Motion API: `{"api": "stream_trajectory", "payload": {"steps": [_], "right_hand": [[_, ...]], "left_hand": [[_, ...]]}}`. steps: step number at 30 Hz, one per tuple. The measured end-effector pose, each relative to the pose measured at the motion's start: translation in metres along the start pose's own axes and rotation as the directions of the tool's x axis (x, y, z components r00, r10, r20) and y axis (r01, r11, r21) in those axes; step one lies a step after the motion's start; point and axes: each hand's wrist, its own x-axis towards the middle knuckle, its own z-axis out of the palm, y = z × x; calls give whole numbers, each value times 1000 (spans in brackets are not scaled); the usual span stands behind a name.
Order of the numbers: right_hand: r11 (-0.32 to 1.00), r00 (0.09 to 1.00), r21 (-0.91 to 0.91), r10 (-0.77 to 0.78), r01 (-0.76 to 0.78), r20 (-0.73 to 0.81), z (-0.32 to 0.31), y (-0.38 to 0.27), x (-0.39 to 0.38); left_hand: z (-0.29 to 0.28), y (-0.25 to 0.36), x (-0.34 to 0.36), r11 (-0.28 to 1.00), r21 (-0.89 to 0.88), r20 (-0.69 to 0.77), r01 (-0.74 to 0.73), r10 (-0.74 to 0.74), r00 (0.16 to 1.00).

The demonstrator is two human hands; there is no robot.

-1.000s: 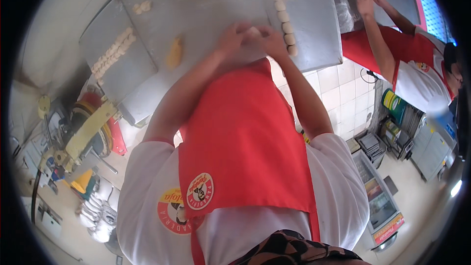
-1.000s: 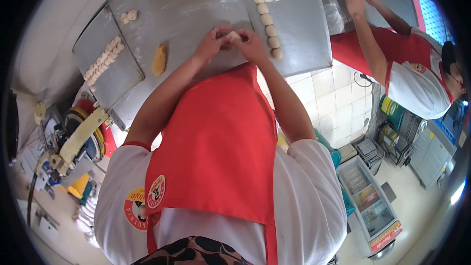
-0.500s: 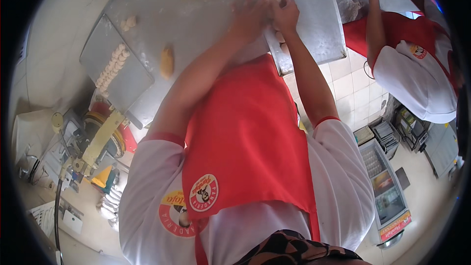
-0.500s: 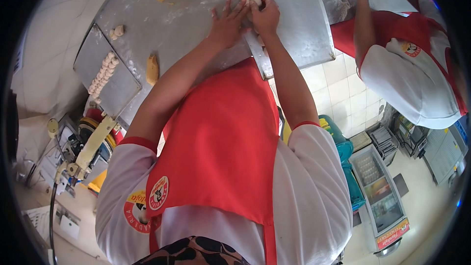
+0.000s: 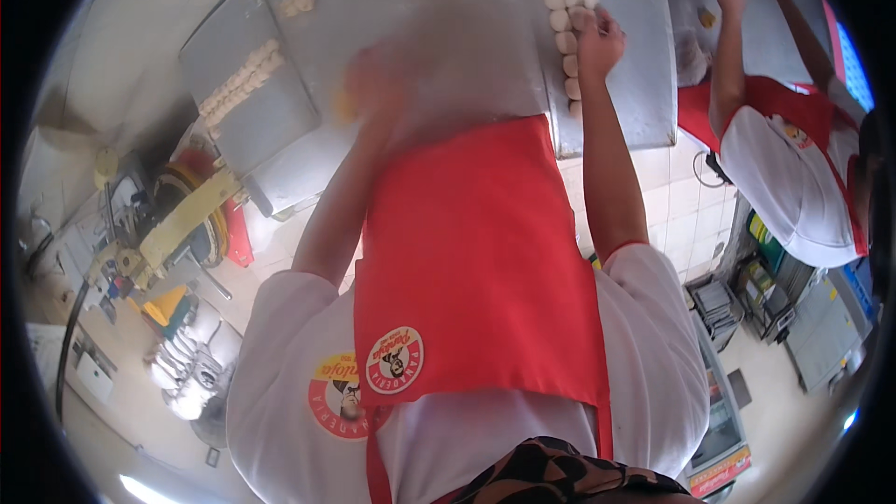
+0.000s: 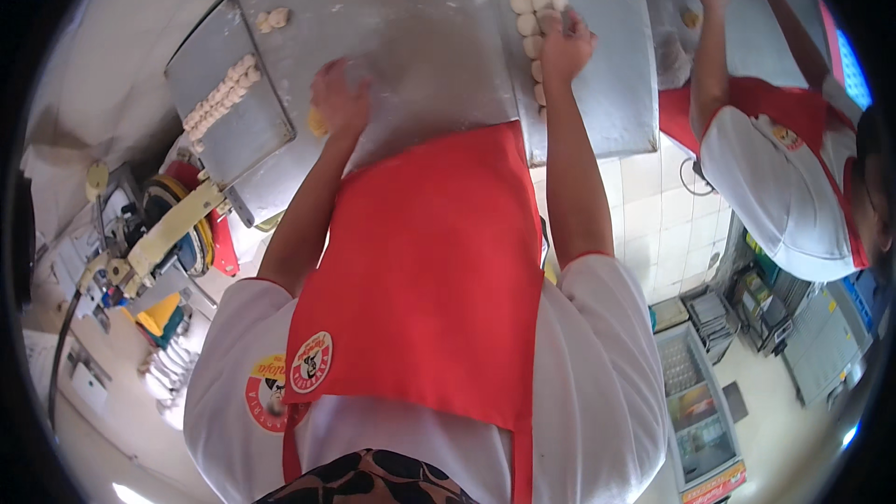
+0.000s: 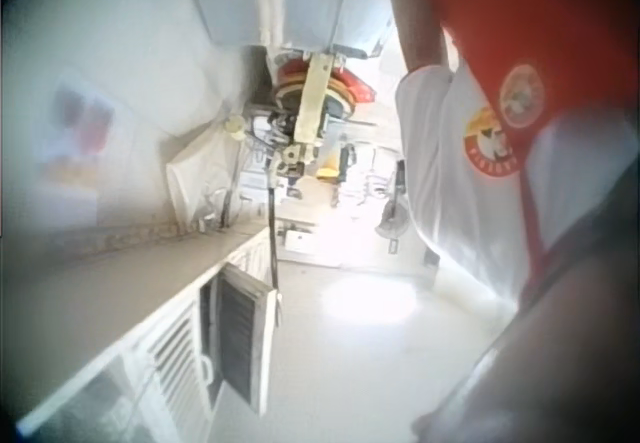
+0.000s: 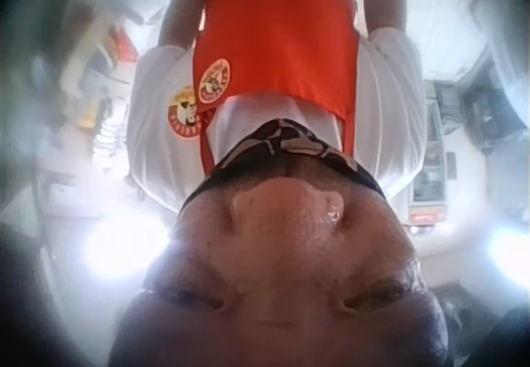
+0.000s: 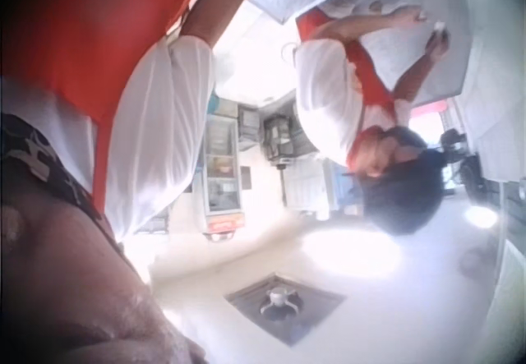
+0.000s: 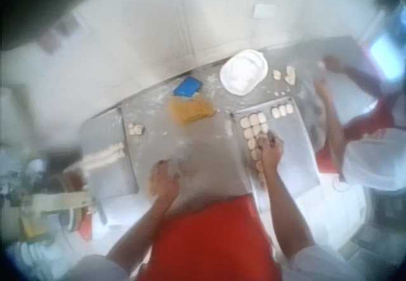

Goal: The person pulls a tray of dough pieces from a rack and closes the door. They then take pieces of dough and roll them into small balls by hand on a metal table.

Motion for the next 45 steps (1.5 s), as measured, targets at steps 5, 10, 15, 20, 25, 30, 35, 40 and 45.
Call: {"api": "stream_trajectory", "payload": {"steps": [5,10,15,20,25,30,35,40,45], "right_hand": [[941,890,338,-142,-15,433,37,-63,-105],[885,457,320,-451,337,767,73,-131,-202],[923,252,385,-373,1,893,78,-171,-233],[951,200,275,-300,142,933,69,-216,-243],[961,460,225,-128,-162,879,106,-202,-235],[637,437,345,-15,-690,900,72,-201,-192],[685,450,242,141,-687,882,29,-157,-166],[790,526,231,132,-568,840,-2,-161,-205],[903,371,224,-78,-368,925,30,-197,-240]], "left_hand": [[47,-143,-37,981,74,-261,180,-155,953],[55,-149,-41,933,-265,-329,-245,151,932],[13,-131,-54,814,-486,-272,-319,206,940],[-7,-152,-60,826,-432,-314,-362,239,919],[-16,-164,-41,828,-448,-271,-338,235,934],[-8,-269,-16,921,-375,-470,-106,-90,878],[-28,-453,-4,850,-284,-665,443,-508,547],[-38,-511,16,813,-205,-403,545,-577,710],[1,-432,2,390,-919,-112,50,-380,918]]}}
